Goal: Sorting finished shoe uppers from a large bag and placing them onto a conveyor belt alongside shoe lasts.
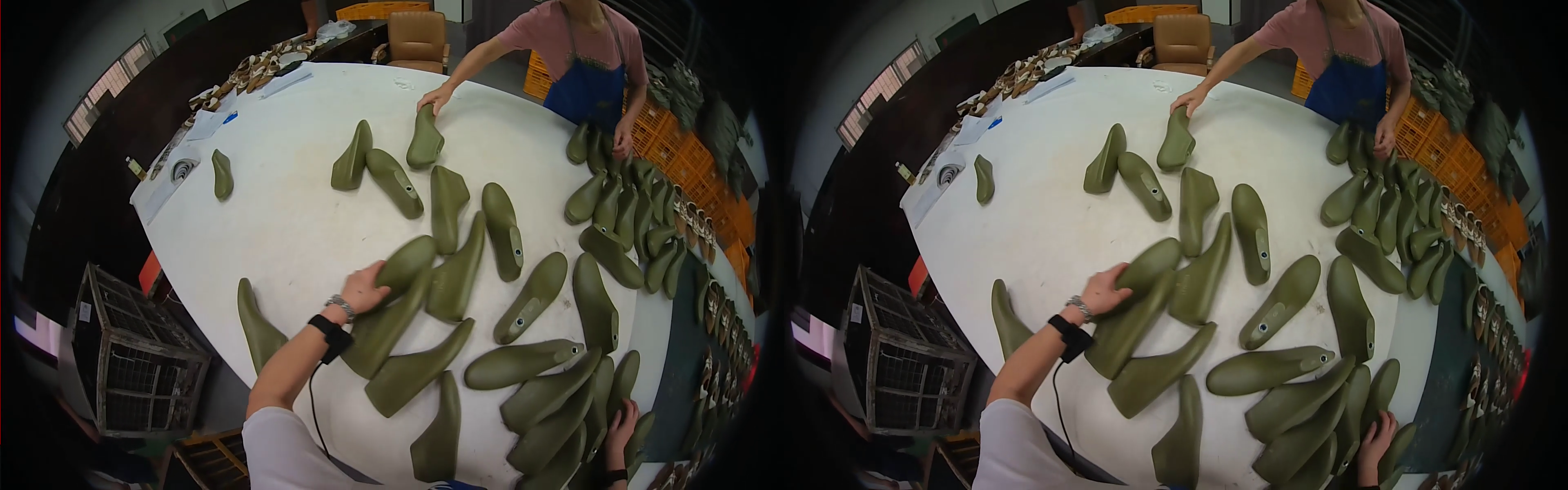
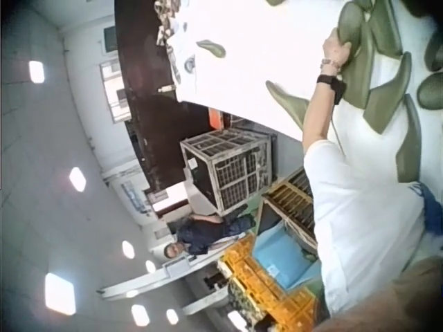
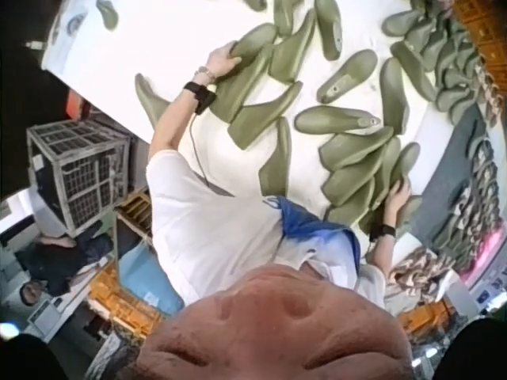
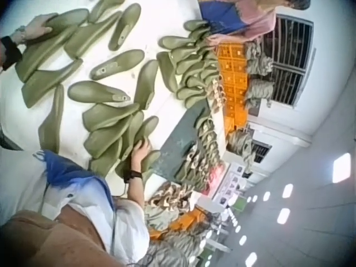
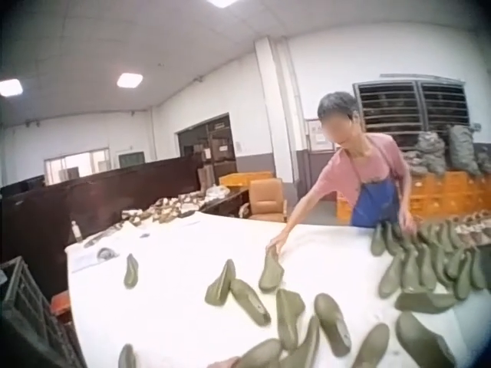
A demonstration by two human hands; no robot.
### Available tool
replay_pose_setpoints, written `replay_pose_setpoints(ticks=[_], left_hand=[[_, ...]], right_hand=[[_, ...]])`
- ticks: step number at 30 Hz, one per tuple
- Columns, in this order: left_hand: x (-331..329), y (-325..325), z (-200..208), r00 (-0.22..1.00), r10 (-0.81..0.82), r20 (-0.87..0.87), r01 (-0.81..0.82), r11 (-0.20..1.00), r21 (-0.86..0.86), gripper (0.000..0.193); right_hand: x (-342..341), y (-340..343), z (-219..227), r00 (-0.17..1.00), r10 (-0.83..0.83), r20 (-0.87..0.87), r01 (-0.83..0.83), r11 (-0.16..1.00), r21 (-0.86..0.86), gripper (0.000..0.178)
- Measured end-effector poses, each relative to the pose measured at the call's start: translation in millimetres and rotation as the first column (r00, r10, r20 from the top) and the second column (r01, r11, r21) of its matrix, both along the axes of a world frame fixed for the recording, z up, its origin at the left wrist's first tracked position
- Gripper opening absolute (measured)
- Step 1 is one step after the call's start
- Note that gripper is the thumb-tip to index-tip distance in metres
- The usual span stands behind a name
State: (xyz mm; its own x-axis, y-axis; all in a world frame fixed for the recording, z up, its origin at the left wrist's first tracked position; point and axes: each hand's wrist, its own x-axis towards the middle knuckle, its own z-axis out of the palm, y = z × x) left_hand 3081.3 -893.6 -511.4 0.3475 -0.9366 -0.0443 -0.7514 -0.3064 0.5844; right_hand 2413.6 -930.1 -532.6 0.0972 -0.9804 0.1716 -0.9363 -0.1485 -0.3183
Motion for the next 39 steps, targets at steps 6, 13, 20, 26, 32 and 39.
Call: replay_pose_setpoints(ticks=[6,13,20,26,32,39], left_hand=[[-136,5,-18,0.962,-0.188,-0.199,0.192,0.981,-0.001,0.06],[-102,56,38,0.854,-0.344,-0.39,0.394,0.917,0.055,0.07],[47,254,-25,0.592,0.732,0.337,-0.805,0.56,0.195,0.118],[44,244,-39,0.623,0.78,0.062,-0.782,0.62,0.069,0.103],[-31,212,-49,0.927,0.266,-0.265,-0.308,0.942,-0.13,0.079],[-151,186,-44,0.651,-0.01,-0.759,-0.089,0.992,-0.09,0.076]], right_hand=[[2,-2,-3,0.999,0.032,0.032,-0.032,0.999,-0.01,0.028],[-35,-10,-21,0.992,0.089,0.092,-0.088,0.996,-0.014,0.029],[-16,-4,-12,0.995,0.06,0.081,-0.057,0.998,-0.041,0.028],[-14,1,-7,0.99,0.059,0.126,-0.051,0.996,-0.067,0.027],[-27,4,-11,0.986,0.053,0.159,-0.035,0.993,-0.11,0.027],[-25,-1,-11,0.967,0.103,0.233,-0.086,0.993,-0.08,0.032]])
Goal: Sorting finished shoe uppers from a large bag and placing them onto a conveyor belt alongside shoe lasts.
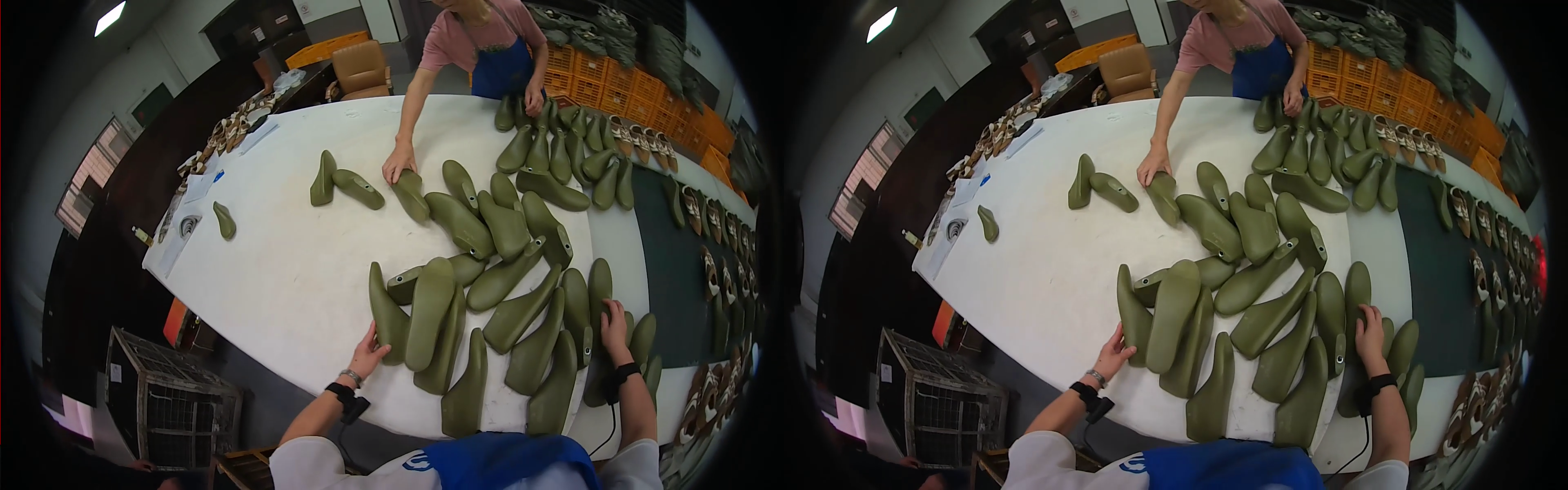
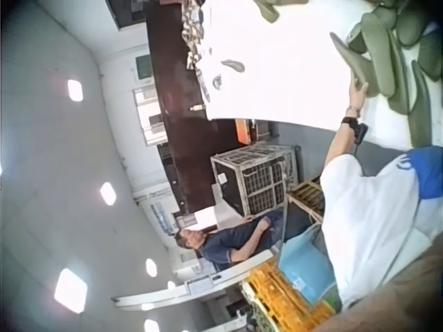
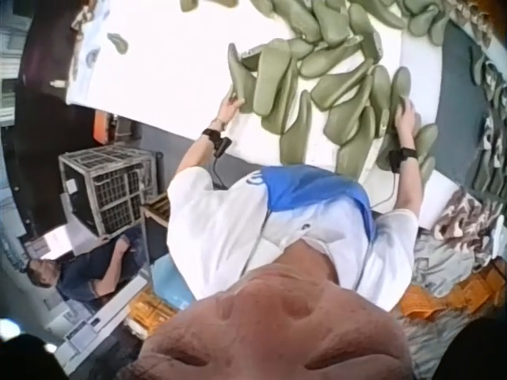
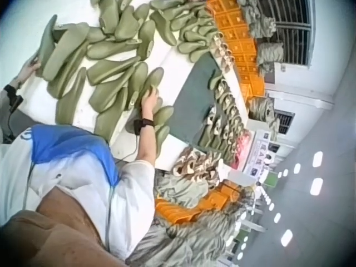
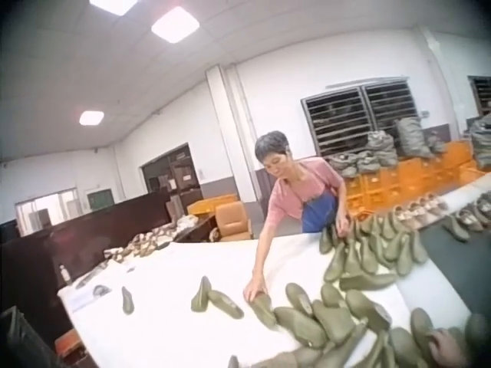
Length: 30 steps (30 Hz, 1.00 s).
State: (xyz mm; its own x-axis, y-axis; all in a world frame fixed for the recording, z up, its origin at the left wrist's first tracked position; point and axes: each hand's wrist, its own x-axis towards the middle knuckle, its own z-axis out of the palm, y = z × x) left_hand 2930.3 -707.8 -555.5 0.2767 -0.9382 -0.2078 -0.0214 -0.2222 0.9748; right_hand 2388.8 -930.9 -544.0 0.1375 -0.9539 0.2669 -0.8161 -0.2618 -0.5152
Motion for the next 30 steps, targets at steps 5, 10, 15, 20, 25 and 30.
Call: replay_pose_setpoints(ticks=[5,10,15,20,25,30], left_hand=[[-21,-12,-4,0.998,0.059,0.005,-0.059,0.997,0.042,0.073],[-10,-25,-4,0.997,0.02,0.07,-0.021,1.0,0.019,0.073],[137,-104,22,0.719,-0.674,0.168,0.577,0.715,0.396,0.062],[306,-238,49,0.59,-0.08,0.804,-0.124,0.974,0.189,0.096],[379,-329,15,0.598,0.135,0.79,-0.464,0.862,0.204,0.107],[380,-370,-36,0.436,0.273,0.858,-0.587,0.809,0.041,0.088]], right_hand=[[7,-1,2,1.0,-0.004,0.024,0.003,1.0,0.02,0.033],[5,-7,3,1.0,-0.008,-0.021,0.009,0.999,0.043,0.034],[34,-36,76,0.754,0.117,-0.646,0.015,0.981,0.195,0.033],[216,-125,188,0.833,0.451,-0.32,-0.324,0.867,0.378,0.026],[429,-201,154,0.75,0.659,0.048,-0.596,0.643,0.482,0.032],[629,-224,98,0.646,0.699,-0.308,-0.641,0.715,0.278,0.068]])
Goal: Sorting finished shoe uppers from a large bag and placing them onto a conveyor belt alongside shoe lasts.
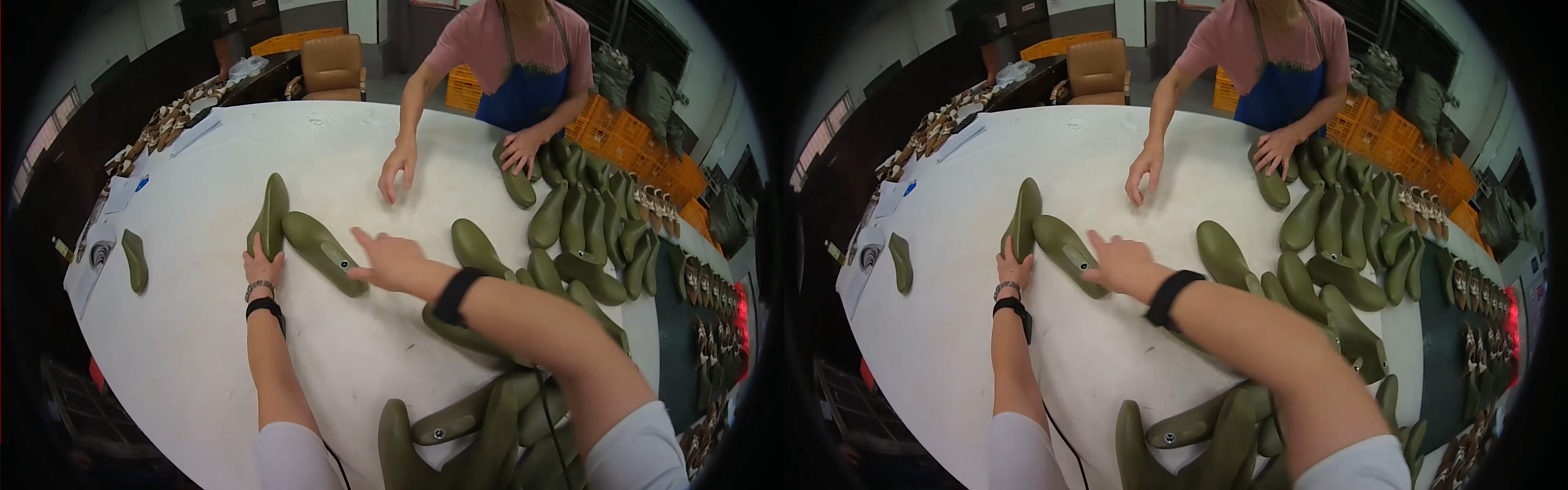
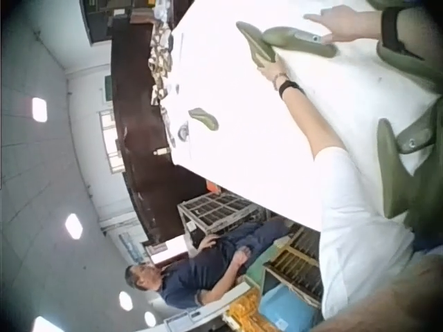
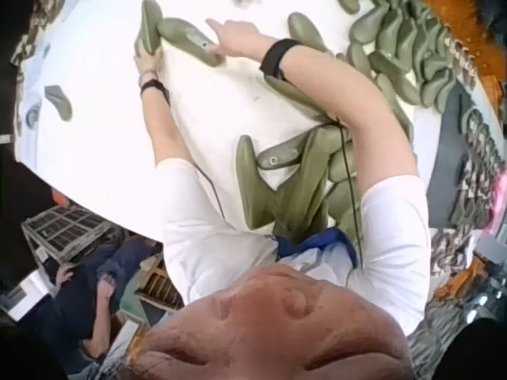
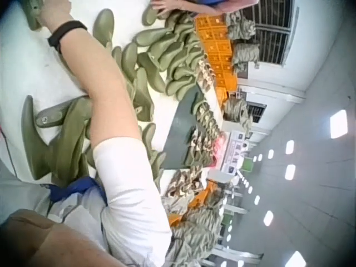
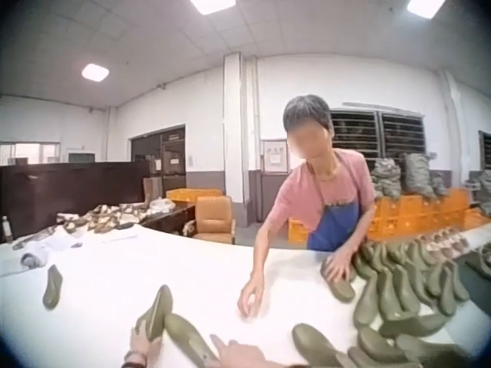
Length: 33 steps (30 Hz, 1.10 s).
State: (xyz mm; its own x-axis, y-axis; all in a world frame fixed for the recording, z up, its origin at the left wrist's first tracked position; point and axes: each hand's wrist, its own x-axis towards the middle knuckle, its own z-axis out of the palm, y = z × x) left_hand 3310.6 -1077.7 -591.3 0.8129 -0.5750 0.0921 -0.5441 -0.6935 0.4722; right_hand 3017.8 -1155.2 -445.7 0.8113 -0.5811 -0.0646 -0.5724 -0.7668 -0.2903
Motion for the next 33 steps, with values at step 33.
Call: replay_pose_setpoints(ticks=[33], left_hand=[[-550,382,253,-0.149,-0.637,-0.756,-0.474,0.717,-0.511,0.05]], right_hand=[[-876,477,126,-0.257,-0.964,0.076,0.188,0.027,0.982,0.029]])
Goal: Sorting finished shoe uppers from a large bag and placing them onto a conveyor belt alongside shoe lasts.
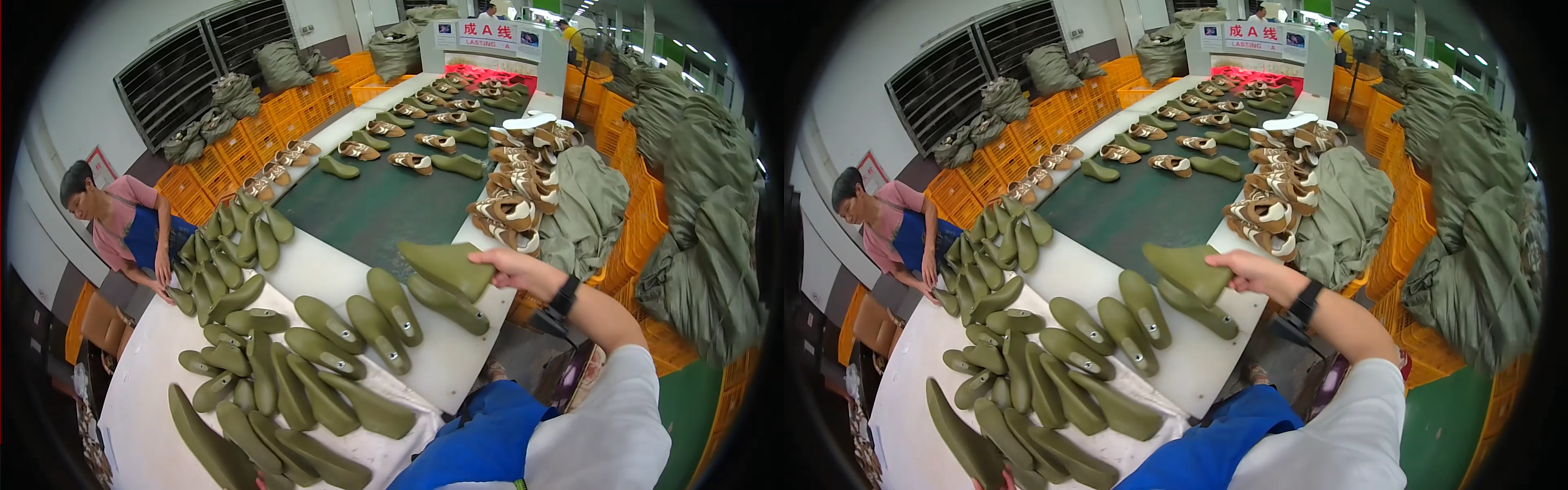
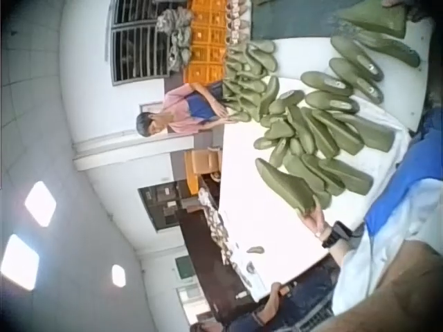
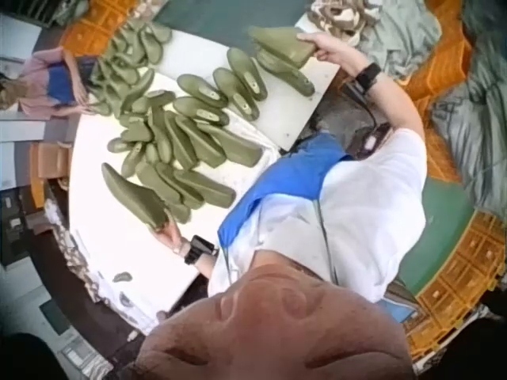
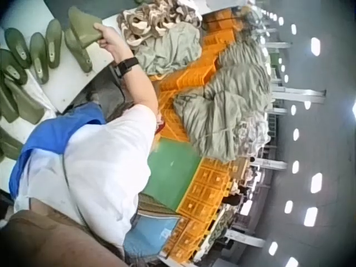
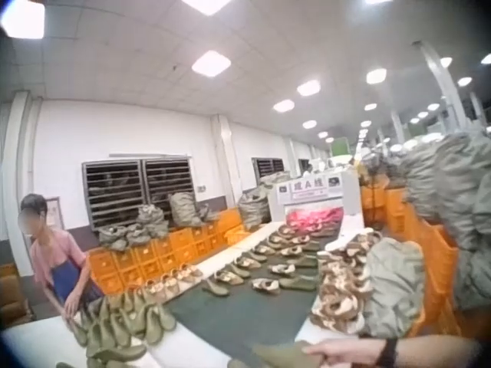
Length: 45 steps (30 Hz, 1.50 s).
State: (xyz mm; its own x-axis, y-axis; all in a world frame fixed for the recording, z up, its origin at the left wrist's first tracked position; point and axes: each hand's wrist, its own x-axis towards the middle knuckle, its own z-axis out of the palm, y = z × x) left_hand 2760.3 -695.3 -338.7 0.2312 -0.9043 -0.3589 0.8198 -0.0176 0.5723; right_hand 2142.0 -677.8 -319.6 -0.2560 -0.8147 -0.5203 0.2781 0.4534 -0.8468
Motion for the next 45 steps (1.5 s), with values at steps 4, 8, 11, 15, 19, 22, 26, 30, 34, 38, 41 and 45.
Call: replay_pose_setpoints(ticks=[4,8,11,15,19,22,26,30,34,38,41,45], left_hand=[[-147,10,-14,0.977,-0.139,-0.163,0.125,0.988,-0.092,0.049],[-274,51,-20,0.987,-0.052,-0.149,0.051,0.999,-0.012,0.052],[-324,89,-13,0.989,0.0,-0.151,0.004,1.0,0.025,0.052],[-380,117,2,0.993,0.016,-0.115,-0.009,0.998,0.057,0.047],[-416,137,23,0.984,0.175,-0.014,-0.171,0.973,0.157,0.043],[-421,122,13,0.99,0.13,0.046,-0.136,0.974,0.183,0.045],[-414,64,-28,0.996,-0.086,-0.008,0.087,0.994,0.071,0.044],[-440,-20,-37,0.962,-0.274,0.02,0.273,0.962,0.031,0.039],[-469,-129,-59,0.874,-0.388,0.292,0.397,0.917,0.03,0.021],[-517,-222,-54,0.606,-0.319,0.729,0.407,0.911,0.061,0.026],[-564,-248,-70,-0.2,0.458,0.866,0.454,0.827,-0.332,0.031],[-596,-236,-133,-0.702,0.472,0.533,0.625,0.767,0.144,0.027]], right_hand=[[-103,-97,-54,0.999,-0.05,0.014,0.052,0.988,-0.143,0.029],[-139,-206,-72,0.788,0.141,-0.6,-0.225,0.972,-0.067,0.022],[-136,-246,-118,0.311,-0.042,-0.949,-0.103,0.992,-0.077,0.019],[-183,-251,-224,0.285,0.226,-0.932,-0.104,0.973,0.204,0.029],[-193,-271,-211,0.257,0.322,-0.911,-0.181,0.942,0.282,0.028],[-188,-273,-198,0.257,0.349,-0.901,-0.145,0.936,0.322,0.029],[-180,-257,-143,0.196,0.405,-0.893,-0.387,0.869,0.309,0.036],[-167,-197,-88,0.207,0.261,-0.943,-0.739,0.674,0.024,0.034],[-206,-92,-40,0.223,0.309,-0.925,-0.774,0.632,0.024,0.034],[-253,-12,-32,0.343,0.249,-0.906,-0.597,0.802,-0.006,0.03],[-270,25,-29,0.411,0.156,-0.898,-0.436,0.899,-0.044,0.028],[-278,29,-32,0.45,0.073,-0.89,-0.328,0.94,-0.089,0.027]])
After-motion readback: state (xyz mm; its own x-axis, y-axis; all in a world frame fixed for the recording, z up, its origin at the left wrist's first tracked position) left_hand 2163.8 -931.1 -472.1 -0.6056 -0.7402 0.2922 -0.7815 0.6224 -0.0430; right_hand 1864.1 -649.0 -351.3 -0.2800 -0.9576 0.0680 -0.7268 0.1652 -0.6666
